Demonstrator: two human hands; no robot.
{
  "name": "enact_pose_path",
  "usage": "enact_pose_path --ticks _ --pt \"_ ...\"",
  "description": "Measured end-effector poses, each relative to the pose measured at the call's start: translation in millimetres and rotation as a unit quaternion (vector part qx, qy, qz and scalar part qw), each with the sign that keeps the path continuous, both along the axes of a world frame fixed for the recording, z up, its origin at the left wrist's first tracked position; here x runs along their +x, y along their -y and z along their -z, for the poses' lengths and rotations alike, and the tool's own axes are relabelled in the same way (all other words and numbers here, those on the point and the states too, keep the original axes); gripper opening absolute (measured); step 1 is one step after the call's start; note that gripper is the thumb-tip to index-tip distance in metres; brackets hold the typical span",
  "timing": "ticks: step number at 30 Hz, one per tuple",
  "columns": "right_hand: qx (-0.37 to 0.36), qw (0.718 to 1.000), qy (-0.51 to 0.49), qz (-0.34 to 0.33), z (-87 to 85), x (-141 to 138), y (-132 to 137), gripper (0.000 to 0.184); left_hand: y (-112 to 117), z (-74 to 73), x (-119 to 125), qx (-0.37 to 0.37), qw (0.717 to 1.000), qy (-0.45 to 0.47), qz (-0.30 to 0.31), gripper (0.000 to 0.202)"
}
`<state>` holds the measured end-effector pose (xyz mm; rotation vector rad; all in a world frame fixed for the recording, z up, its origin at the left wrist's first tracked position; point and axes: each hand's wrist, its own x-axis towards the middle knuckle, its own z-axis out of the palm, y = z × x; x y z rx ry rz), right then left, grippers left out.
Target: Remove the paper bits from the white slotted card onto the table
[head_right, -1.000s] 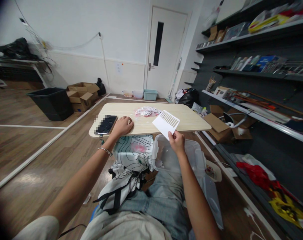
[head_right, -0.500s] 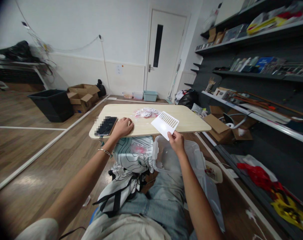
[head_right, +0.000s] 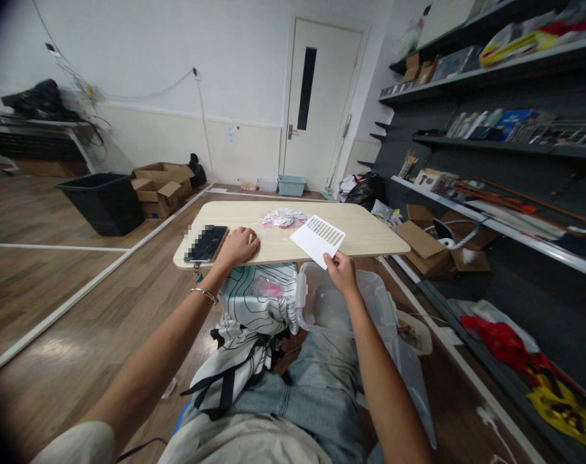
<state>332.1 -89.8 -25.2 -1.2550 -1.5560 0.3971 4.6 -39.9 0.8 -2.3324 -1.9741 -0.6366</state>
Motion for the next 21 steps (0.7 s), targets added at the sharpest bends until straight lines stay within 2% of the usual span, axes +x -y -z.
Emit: enact_pose_path --ticks 21 --pt "-0.011 0.999 -0.033 -0.022 -0.8 -0.3 -3.7 0.052 -2.8 2.8 -1.8 -0.001 1.000 0.008 0.005 0.036"
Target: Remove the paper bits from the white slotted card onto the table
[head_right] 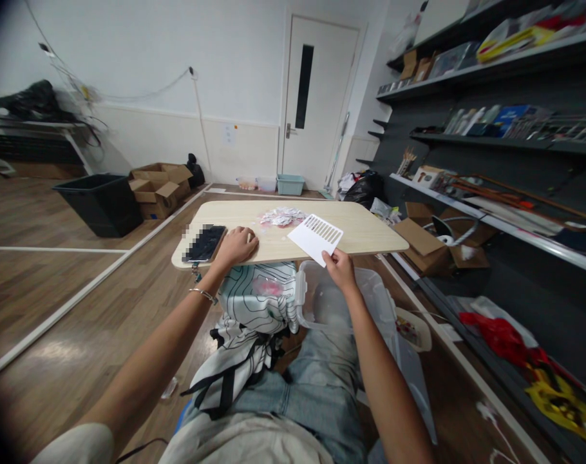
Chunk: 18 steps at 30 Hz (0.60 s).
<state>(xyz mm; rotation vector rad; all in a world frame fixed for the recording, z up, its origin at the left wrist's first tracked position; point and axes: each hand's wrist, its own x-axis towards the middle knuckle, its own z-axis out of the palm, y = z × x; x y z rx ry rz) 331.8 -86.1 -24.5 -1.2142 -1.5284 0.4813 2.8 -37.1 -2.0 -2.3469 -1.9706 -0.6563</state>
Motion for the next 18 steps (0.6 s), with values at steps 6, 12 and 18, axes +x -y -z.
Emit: enact_pose_path --ticks 6,12,18 --pt "-0.002 1.000 0.009 0.002 0.8 0 0 0.050 0 0.1 0 0.001 1.000 -0.004 0.003 0.038" --pt "0.005 0.999 0.033 0.016 2.6 2 1 0.046 2 -1.6 1 -0.004 1.000 -0.009 -0.004 0.039" --pt "0.016 0.995 0.083 0.053 1.9 1 10 0.040 7 -4.8 2 -0.008 1.000 -0.003 -0.005 0.039"
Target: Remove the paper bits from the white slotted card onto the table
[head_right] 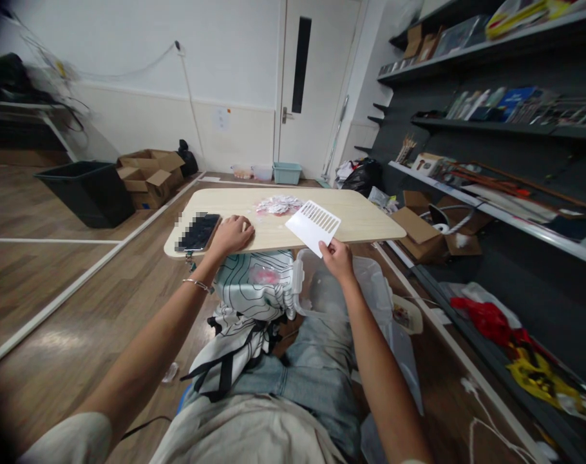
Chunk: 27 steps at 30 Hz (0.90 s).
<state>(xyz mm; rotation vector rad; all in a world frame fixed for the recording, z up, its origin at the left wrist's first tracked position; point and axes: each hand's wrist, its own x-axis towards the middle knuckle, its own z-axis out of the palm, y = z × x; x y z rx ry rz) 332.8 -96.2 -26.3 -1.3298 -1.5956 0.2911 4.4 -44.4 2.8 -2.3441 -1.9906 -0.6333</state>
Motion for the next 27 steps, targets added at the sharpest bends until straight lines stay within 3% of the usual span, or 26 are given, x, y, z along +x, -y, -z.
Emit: enact_pose_path --ticks 9,27 --pt "0.032 0.997 0.037 0.054 1.8 0 10 0.038 -2 0.0 -1 0.005 1.000 0.006 0.002 0.040" --pt "-0.005 0.994 -0.103 -0.037 2.4 3 -9 0.048 -1 -0.9 0 0.004 1.000 0.014 0.002 0.040"
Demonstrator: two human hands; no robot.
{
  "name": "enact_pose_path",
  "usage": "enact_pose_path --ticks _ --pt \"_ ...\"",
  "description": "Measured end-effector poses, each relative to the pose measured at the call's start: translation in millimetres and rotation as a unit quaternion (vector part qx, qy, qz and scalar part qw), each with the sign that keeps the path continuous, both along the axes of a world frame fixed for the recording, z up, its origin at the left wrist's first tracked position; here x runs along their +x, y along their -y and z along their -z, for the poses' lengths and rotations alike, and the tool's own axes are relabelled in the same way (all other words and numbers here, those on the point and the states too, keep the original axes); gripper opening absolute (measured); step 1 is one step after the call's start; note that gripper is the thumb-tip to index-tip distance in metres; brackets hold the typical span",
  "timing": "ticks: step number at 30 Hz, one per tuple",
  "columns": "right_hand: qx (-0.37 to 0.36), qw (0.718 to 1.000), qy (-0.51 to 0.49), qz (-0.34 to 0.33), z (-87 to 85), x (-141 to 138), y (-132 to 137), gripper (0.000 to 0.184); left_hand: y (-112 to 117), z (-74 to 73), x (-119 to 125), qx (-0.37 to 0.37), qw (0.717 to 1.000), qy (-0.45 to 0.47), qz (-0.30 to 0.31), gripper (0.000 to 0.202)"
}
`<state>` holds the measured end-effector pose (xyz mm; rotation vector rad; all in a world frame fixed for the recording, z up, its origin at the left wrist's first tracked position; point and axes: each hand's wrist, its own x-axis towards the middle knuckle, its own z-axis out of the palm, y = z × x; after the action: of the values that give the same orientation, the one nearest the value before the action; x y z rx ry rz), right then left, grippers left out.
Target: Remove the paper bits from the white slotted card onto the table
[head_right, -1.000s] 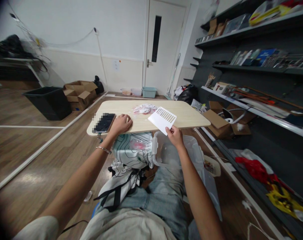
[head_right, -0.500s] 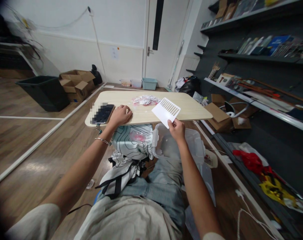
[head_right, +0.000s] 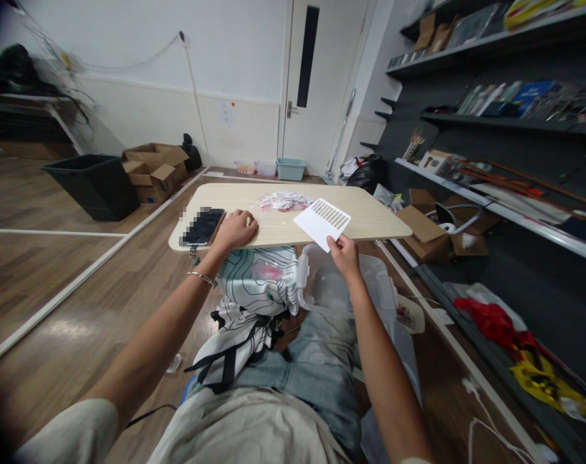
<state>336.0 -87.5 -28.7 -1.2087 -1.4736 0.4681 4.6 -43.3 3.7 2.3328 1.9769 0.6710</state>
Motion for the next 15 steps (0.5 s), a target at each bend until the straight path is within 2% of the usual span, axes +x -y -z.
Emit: enact_pose_path --ticks 15 --pt "0.002 0.999 0.032 0.013 2.1 1.6 0.7 0.046 2.0 -2.2 -0.2 -0.003 1.000 -0.008 0.000 0.041"
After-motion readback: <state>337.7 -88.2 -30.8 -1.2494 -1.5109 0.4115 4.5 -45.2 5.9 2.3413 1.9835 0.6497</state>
